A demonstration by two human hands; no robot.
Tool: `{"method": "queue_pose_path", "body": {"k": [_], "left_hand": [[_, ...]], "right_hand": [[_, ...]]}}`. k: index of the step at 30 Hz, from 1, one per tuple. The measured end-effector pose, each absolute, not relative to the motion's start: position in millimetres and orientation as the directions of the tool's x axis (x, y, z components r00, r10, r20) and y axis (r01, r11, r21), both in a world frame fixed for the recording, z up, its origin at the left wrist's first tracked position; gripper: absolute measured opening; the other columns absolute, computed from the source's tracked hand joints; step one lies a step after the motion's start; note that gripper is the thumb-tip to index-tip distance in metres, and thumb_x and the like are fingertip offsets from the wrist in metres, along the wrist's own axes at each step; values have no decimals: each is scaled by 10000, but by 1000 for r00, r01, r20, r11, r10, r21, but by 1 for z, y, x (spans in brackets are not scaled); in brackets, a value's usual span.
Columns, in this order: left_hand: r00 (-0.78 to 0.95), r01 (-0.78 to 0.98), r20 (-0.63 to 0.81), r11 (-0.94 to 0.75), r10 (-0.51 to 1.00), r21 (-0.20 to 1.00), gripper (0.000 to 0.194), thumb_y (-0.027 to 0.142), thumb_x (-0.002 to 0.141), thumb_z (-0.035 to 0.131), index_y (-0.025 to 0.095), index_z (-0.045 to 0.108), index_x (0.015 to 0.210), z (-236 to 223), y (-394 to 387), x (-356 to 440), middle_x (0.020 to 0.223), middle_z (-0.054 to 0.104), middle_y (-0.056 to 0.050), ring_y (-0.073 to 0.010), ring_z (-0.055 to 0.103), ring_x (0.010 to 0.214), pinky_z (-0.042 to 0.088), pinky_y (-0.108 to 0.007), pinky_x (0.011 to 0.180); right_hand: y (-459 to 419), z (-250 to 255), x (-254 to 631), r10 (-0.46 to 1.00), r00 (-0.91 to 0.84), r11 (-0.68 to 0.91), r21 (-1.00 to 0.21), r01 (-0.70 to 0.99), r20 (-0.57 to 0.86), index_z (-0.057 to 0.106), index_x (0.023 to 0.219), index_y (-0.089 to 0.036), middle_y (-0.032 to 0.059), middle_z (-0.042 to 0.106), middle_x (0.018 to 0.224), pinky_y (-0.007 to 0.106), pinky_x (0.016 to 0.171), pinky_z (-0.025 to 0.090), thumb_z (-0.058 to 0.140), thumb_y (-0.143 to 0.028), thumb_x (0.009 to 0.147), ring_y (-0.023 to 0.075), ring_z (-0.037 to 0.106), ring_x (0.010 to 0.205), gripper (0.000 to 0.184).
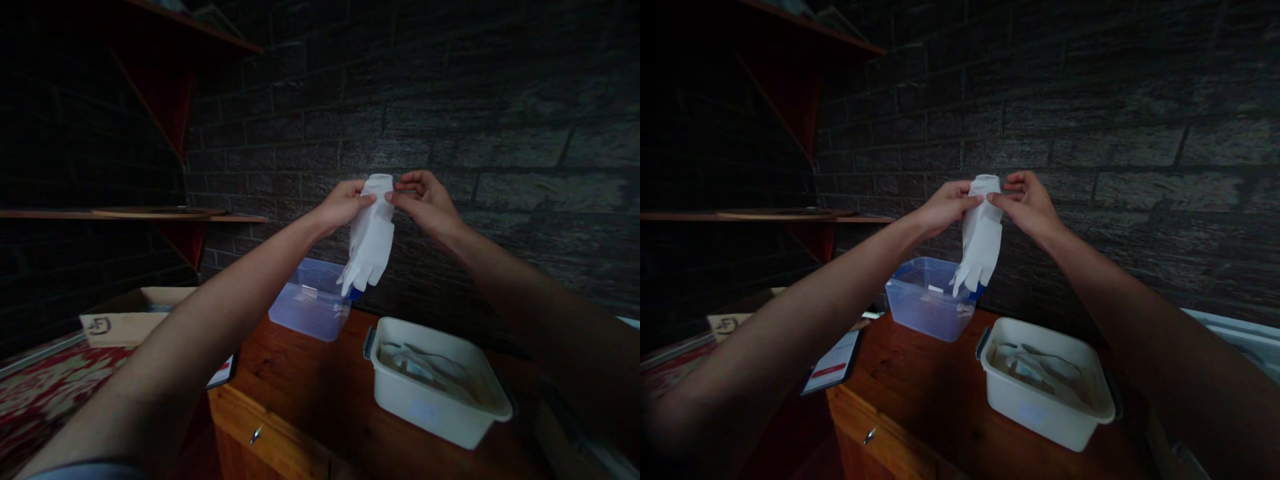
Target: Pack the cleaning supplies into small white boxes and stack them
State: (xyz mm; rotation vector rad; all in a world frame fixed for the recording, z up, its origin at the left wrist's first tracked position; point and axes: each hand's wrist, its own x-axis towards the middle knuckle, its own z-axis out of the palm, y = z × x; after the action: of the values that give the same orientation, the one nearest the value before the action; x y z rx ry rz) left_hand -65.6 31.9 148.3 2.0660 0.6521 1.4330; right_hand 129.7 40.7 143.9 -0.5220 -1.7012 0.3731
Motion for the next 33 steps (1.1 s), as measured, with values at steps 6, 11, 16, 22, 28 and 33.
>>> {"method": "queue_pose_path", "body": {"k": [6,11,16,22,28,33], "left_hand": [[501,8,655,-760,565,650,257,82,794,631,120,730,1028,149,10,-13,918,723,-37,-137,628,778,434,-221,676],[536,5,573,-681,620,733,214,116,781,615,126,726,963,133,2,10,817,689,-14,-129,596,682,412,-228,629],[516,-11,540,-626,665,780,141,137,780,602,136,676,901,114,5,23,805,659,-11,-128,587,677,394,-222,597],[526,-18,551,-639,648,769,130,228,873,625,173,579,982,82,15,42,733,624,11,-121,571,617,379,-220,566],[323,61,735,-788,597,613,215,265,855,675,184,610,1043,52,18,59,951,670,-25,-158,628,854,483,-265,767],[245,-114,713,-711,657,694,249,350,964,506,191,694,1004,47,0,48,964,683,-36,-203,645,972,514,-292,829]], "right_hand": [[4,138,162,665,-237,724,-689,-31,709,705,1057,-186,42,749,969,252,660,552,810,-368,805,160,689,781,328],[-10,112,190,717,-136,696,-712,95,683,767,827,-153,20,691,670,194,375,374,833,-436,779,104,548,479,295],[-25,89,205,735,-52,678,-733,62,676,758,793,-171,13,674,636,199,323,363,822,-422,783,95,507,428,259],[-43,79,210,763,27,646,-762,-56,645,563,1360,-185,-29,697,591,240,350,495,843,-323,754,163,619,413,681],[-50,64,217,761,-57,648,-761,42,646,697,967,-219,26,726,688,285,442,593,789,-431,830,193,707,523,269],[-60,48,223,783,-70,622,-778,85,618,688,1081,-254,45,745,846,315,526,633,723,-341,862,228,745,718,238]]}}
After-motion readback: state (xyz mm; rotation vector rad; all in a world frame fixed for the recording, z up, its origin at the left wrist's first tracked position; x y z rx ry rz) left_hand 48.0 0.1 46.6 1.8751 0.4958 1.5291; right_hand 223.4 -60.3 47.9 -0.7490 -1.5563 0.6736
